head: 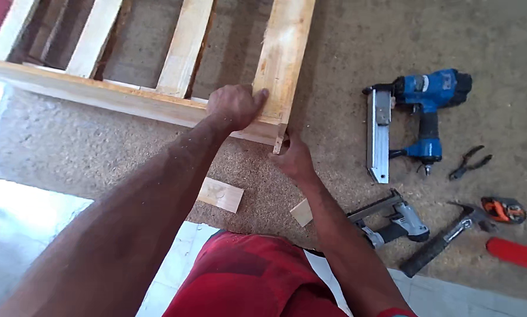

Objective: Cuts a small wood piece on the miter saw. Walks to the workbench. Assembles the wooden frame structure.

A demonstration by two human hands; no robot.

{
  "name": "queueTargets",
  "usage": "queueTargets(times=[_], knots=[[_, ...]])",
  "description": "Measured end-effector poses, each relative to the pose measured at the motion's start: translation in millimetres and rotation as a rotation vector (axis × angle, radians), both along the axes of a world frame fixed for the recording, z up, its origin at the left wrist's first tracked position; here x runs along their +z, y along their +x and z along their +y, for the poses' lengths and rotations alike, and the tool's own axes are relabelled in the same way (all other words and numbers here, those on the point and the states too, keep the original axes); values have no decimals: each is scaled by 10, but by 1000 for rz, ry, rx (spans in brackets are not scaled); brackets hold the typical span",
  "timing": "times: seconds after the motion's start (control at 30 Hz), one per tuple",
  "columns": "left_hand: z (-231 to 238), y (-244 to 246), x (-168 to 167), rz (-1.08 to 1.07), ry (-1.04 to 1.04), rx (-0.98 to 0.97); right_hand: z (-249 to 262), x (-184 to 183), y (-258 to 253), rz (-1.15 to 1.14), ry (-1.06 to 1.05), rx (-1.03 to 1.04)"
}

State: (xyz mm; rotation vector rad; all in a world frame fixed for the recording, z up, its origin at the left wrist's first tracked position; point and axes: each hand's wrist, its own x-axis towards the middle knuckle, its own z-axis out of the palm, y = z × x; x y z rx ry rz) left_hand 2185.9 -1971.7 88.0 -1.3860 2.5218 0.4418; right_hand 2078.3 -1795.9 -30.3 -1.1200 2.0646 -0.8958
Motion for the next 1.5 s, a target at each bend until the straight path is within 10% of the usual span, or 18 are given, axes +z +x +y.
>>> queueTargets(times=[0.23, 0.43, 1.03, 1.17, 1.33, 1.5], knots=[[-1, 34, -41, 41, -12, -32, 501, -21, 176, -203, 80, 126], [9, 47, -39, 54, -8, -34, 899, -292, 209, -853, -183, -334], [-1, 18, -21, 19, -17, -30, 455, -287, -280, 443, 488, -50], [12, 17, -12, 16, -23, -29, 406, -210, -349, 298, 442, -34], [9, 5, -33, 9, -48, -35, 214, 12, -402, -308, -180, -158], [15, -4, -27, 3, -47, -24, -86, -147, -414, -285, -254, -30]])
